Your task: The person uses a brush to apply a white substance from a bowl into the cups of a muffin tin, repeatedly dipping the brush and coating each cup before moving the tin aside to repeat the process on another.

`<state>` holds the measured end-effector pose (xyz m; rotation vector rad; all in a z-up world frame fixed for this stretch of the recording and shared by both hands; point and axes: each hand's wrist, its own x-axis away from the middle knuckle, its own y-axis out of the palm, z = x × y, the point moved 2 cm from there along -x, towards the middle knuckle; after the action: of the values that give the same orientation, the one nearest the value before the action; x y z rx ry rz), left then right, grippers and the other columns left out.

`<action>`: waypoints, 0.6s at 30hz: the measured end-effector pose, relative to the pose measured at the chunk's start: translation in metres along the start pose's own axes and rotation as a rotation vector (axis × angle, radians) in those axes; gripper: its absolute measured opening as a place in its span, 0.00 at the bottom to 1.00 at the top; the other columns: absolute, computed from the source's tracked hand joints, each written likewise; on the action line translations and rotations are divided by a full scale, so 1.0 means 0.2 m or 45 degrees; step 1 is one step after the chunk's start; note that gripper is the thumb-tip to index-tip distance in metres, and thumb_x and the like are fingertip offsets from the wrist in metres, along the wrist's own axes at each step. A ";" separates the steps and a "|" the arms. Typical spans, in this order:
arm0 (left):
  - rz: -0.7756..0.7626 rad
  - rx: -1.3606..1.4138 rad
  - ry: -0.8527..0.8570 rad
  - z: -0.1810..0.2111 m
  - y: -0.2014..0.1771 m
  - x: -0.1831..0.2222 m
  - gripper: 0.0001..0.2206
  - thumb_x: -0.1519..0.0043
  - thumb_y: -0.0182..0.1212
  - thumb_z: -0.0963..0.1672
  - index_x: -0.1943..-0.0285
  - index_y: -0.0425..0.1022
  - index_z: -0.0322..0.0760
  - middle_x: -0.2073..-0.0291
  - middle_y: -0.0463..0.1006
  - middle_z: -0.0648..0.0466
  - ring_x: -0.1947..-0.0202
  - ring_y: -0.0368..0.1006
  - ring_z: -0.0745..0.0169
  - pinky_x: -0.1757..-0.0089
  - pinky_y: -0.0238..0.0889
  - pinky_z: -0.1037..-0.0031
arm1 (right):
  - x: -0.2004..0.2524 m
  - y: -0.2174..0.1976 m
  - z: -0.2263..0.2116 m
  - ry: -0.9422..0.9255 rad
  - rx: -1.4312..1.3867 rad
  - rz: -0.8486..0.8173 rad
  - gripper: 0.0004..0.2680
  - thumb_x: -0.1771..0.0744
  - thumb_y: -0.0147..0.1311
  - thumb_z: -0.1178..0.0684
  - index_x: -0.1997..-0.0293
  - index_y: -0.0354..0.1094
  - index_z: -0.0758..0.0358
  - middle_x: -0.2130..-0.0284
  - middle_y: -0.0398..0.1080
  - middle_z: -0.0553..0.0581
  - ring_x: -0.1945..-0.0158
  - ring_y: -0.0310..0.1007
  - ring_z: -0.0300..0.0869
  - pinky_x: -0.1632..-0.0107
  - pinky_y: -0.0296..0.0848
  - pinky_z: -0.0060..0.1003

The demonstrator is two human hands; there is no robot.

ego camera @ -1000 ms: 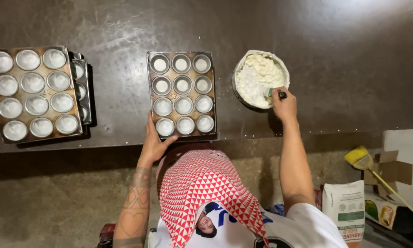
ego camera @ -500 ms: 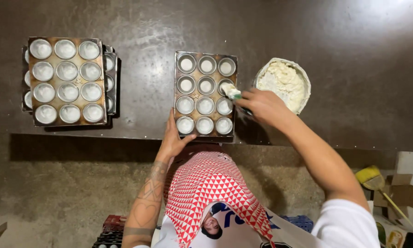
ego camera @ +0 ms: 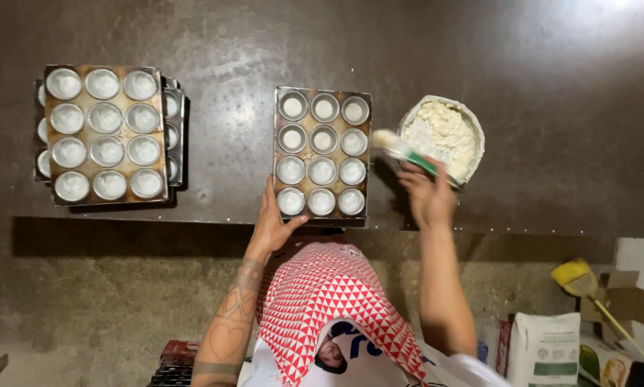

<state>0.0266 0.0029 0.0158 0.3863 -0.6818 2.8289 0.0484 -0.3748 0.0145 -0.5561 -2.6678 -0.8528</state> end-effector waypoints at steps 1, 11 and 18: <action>0.009 -0.010 -0.004 0.00 0.00 0.00 0.58 0.50 0.78 0.47 0.20 0.30 0.28 0.25 0.46 0.30 0.25 0.45 0.33 0.32 0.44 0.56 | 0.08 -0.03 -0.12 -0.194 0.160 0.004 0.18 0.27 0.42 0.43 0.36 0.60 0.68 0.54 0.73 0.69 0.59 0.79 0.52 0.55 0.80 0.40; -0.016 -0.022 -0.023 0.05 -0.01 0.00 0.59 0.51 0.78 0.47 0.20 0.29 0.27 0.23 0.43 0.31 0.23 0.43 0.37 0.31 0.42 0.59 | -0.08 -0.26 -0.66 -0.615 1.883 0.189 0.08 0.29 0.58 0.51 0.55 0.76 0.67 0.70 0.74 0.64 0.67 0.75 0.38 0.61 0.71 0.36; 0.022 -0.043 0.029 0.02 0.01 -0.01 0.59 0.50 0.79 0.47 0.20 0.29 0.26 0.23 0.44 0.30 0.23 0.43 0.36 0.31 0.42 0.58 | -0.02 -0.12 -0.58 -0.373 1.674 0.376 0.08 0.28 0.57 0.52 0.54 0.76 0.66 0.74 0.73 0.67 0.68 0.71 0.56 0.61 0.69 0.41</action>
<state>0.0277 -0.0004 0.0172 0.3440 -0.7312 2.8291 0.0581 -0.4646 0.0922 -0.6579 -2.5561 1.0911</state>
